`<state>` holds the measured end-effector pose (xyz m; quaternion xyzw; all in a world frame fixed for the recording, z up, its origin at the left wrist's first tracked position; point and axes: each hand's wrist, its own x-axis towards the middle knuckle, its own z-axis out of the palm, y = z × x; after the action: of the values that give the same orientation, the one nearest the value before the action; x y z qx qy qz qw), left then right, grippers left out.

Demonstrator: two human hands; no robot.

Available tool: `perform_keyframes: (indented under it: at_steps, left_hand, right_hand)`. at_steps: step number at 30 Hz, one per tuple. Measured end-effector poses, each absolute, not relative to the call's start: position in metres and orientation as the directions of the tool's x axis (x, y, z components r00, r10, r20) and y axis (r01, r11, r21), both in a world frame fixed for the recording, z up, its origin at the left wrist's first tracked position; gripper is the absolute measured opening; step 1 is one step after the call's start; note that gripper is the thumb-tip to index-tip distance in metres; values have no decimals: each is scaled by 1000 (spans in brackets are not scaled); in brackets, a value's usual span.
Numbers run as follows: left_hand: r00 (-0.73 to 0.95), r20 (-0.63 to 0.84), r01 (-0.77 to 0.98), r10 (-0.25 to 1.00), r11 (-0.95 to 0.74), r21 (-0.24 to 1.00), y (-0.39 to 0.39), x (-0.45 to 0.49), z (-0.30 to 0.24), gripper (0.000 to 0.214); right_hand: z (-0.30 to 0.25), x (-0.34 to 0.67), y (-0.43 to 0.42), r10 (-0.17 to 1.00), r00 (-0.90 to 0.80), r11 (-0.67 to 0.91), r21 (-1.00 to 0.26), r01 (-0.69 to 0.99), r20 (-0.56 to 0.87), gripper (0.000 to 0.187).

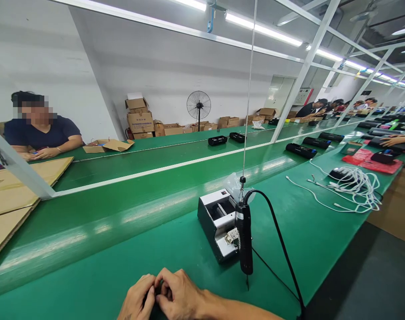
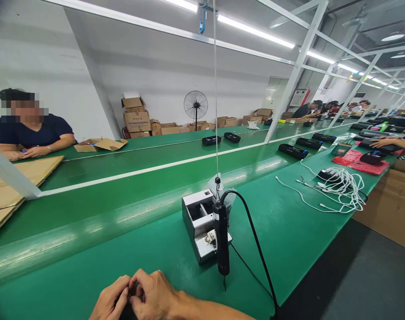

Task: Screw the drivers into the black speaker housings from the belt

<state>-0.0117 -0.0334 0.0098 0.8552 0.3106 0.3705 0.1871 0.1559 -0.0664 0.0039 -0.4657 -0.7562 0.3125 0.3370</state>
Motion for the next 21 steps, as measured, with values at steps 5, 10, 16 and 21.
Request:
perform_keyframes:
  at_steps: [5, 10, 16, 21]
  left_hand:
    - [543, 477, 416, 691, -715, 562, -34, -13, 9, 47]
    - [537, 441, 435, 719, -684, 585, -35, -13, 9, 50]
    - [524, 468, 415, 711, -693, 589, -35, -12, 10, 44]
    - [525, 485, 407, 699, -707, 579, -36, -11, 11, 38]
  right_hand:
    - [2, 155, -66, 918, -333, 369, -777, 510, 217, 31]
    - [5, 155, -66, 919, -342, 361, -768, 530, 196, 29]
    - [8, 156, -66, 920, -339, 362, -762, 537, 197, 27]
    - [8, 156, -66, 918, -338, 368, -764, 530, 208, 28]
